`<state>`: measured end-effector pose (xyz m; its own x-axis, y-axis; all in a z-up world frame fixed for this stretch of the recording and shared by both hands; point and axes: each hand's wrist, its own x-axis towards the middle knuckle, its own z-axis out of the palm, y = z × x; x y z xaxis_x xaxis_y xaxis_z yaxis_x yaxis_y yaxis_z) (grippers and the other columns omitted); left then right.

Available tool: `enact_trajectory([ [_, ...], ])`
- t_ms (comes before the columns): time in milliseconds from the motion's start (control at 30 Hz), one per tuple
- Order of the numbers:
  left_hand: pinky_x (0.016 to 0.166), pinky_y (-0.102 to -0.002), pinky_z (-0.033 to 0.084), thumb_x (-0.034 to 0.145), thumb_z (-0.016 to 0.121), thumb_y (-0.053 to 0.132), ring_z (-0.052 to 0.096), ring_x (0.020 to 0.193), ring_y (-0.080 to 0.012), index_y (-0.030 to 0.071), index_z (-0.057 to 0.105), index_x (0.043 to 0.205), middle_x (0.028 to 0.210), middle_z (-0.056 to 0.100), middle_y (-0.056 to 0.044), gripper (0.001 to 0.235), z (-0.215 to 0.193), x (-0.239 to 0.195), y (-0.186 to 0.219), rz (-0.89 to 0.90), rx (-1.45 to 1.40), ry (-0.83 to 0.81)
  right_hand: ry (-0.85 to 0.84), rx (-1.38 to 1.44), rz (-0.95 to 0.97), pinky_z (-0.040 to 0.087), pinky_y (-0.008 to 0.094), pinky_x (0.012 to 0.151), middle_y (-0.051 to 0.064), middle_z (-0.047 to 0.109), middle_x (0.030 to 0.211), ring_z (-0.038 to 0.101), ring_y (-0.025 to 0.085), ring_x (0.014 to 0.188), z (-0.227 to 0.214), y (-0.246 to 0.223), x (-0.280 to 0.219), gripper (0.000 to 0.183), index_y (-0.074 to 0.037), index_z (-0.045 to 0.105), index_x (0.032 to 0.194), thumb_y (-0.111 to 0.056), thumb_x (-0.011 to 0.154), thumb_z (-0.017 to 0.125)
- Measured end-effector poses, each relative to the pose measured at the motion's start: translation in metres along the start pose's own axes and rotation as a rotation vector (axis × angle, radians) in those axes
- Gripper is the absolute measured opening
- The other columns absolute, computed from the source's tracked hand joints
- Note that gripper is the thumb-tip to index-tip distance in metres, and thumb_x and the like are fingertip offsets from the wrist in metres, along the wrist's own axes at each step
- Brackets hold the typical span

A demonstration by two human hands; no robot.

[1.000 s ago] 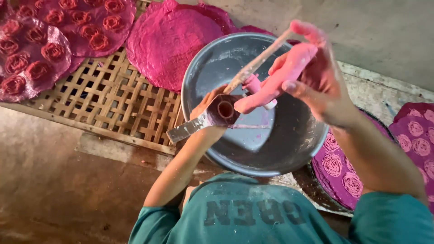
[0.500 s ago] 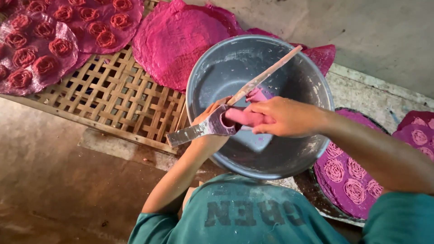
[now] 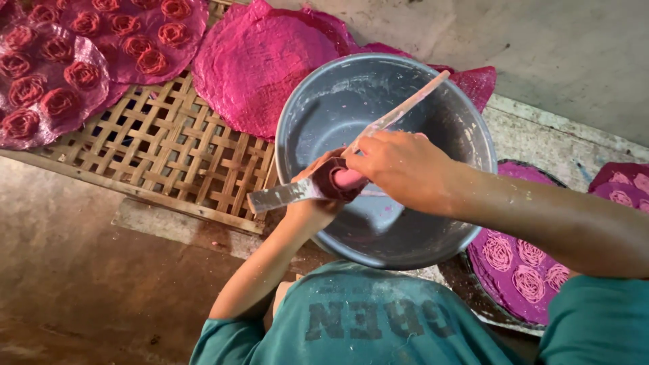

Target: The person loads pink dough into a handheld extruder and squeezes it onto a round tray to form spiral shapes. They repeatedly refill the extruder from a metal bowl and continue filling the tray with spirals.

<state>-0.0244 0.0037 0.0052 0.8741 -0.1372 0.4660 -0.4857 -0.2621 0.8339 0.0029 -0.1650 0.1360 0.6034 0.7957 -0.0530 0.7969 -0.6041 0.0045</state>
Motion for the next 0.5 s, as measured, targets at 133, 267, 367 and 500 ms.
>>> enact_trajectory([
  [133,0.088,-0.036,0.058,0.082,0.076,0.011,0.073,0.104,-0.0284,0.012,0.064,0.127,0.113,0.073,-0.011,0.047,0.0,-0.008,-0.004,-0.099,-0.117,-0.05,0.017,-0.024,-0.008,0.055,0.043,0.079,0.011,0.063,0.099,0.067,0.03,0.096,0.013,-0.005,0.002,0.013,-0.007,0.062,0.1,-0.012,0.088,0.065],
  [267,0.083,-0.033,0.057,0.083,0.078,0.011,0.075,0.095,-0.0214,0.012,0.064,0.117,0.101,0.074,-0.008,0.037,-0.003,-0.006,-0.01,-0.121,-0.177,-0.052,0.195,0.325,-0.109,0.053,0.044,0.082,0.014,0.063,0.105,0.064,0.035,0.1,0.016,-0.002,-0.001,0.039,-0.001,0.065,0.117,-0.016,0.081,0.07],
  [367,0.082,-0.033,0.057,0.082,0.08,0.013,0.074,0.094,-0.0211,0.011,0.063,0.117,0.102,0.073,-0.007,0.039,-0.003,-0.007,-0.016,-0.071,-0.201,-0.036,0.227,0.396,-0.08,0.053,0.042,0.086,0.011,0.066,0.104,0.064,0.034,0.101,0.021,-0.003,-0.002,0.019,-0.007,0.067,0.111,-0.01,0.092,0.07],
  [500,0.073,-0.039,0.052,0.078,0.082,0.02,0.071,0.088,-0.0255,0.013,0.067,0.118,0.097,0.075,-0.008,0.043,0.002,-0.003,-0.028,-0.106,0.186,-0.09,0.188,0.384,-0.016,0.053,0.041,0.085,0.014,0.064,0.102,0.065,0.032,0.099,0.037,-0.006,-0.003,0.025,-0.007,0.067,0.116,-0.007,0.092,0.072],
])
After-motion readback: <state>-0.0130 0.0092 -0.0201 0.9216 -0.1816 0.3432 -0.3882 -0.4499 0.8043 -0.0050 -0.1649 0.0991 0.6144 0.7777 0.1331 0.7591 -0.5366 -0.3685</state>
